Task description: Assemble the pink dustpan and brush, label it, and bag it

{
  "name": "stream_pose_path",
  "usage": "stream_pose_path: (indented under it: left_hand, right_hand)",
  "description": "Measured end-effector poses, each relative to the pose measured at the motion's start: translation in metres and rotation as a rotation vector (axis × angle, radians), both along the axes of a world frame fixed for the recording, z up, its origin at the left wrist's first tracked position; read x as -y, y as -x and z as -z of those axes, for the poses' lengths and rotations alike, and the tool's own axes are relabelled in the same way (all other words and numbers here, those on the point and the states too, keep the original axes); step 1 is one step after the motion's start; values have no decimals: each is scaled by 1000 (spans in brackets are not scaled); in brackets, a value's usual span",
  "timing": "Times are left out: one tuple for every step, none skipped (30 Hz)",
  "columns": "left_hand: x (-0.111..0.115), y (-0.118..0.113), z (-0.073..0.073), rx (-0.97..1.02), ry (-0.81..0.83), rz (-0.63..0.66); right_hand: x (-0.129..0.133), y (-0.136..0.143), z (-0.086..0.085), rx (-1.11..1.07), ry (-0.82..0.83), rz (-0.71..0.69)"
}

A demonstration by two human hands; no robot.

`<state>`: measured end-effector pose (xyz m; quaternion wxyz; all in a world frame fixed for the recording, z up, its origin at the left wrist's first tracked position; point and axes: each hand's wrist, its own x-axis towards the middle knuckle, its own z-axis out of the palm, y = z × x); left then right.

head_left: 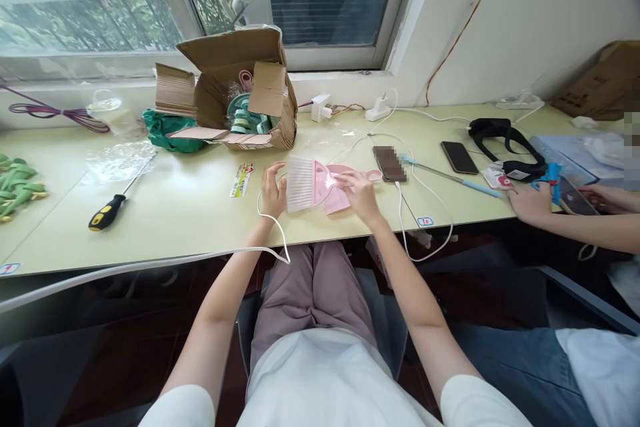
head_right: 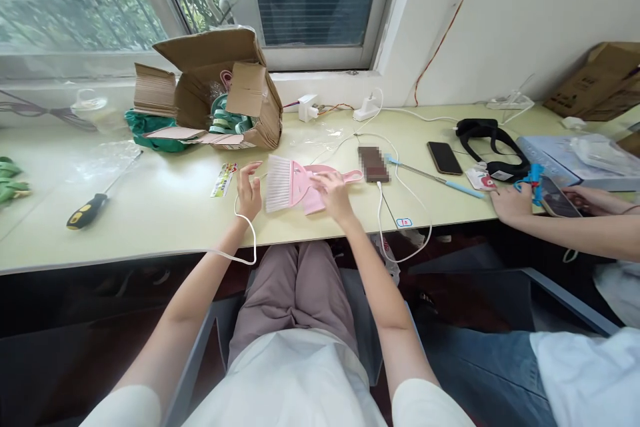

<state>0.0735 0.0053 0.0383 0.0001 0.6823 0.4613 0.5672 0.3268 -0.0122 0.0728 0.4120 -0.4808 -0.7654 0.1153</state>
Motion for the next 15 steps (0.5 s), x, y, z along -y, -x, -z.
stream_pose_path:
  left_hand:
    - [-2,-2,1,-11,-7,6]
    - [-3,-4,2,-19,-6,17]
    - [-4,-8,2,-29,2,31]
    - [-5,-12,3,-39,16,44]
    - [-6,-17,3,-47,34,51]
    - [-7,-23,3,-54,54,54]
    - [-8,-28,3,-61,73,54]
    - [-10,-34,2,-68,88,52]
    - [-11,-40,0,-75,98,49]
    - [-13,-46,-2,-83,103,47]
    - [-15,-51,-4,-95,106,46]
    - [-16,-57,-7,-107,107,49]
    - [-18,-62,-10,-120,111,54]
    - [-19,-67,-14,-133,117,59]
    - [-20,-72,-17,-150,127,67]
  right_hand:
    - [-11,-15,-3,-56,13,-59]
    - [-23,-30,-6,-106,41,-106]
    - [-34,-46,-8,-146,79,-131]
    - [-46,-60,-9,-186,123,-143]
    - [-57,-73,-9,-222,170,-169]
    - [-67,-86,-8,-250,208,-207]
    - [-76,-96,-8,-277,238,-232]
    - [-83,-105,-6,-295,275,-254]
    - [-90,-112,-5,-306,312,-271]
    - [-95,-117,-4,-312,345,-280]
    - [-98,-121,-4,-311,375,-285]
    - [-100,-123,-3,-307,397,-286]
    - [-101,-124,-2,-300,411,-286]
    - [-101,-123,-2,-292,419,-288]
    - [-100,-123,-1,-284,425,-294]
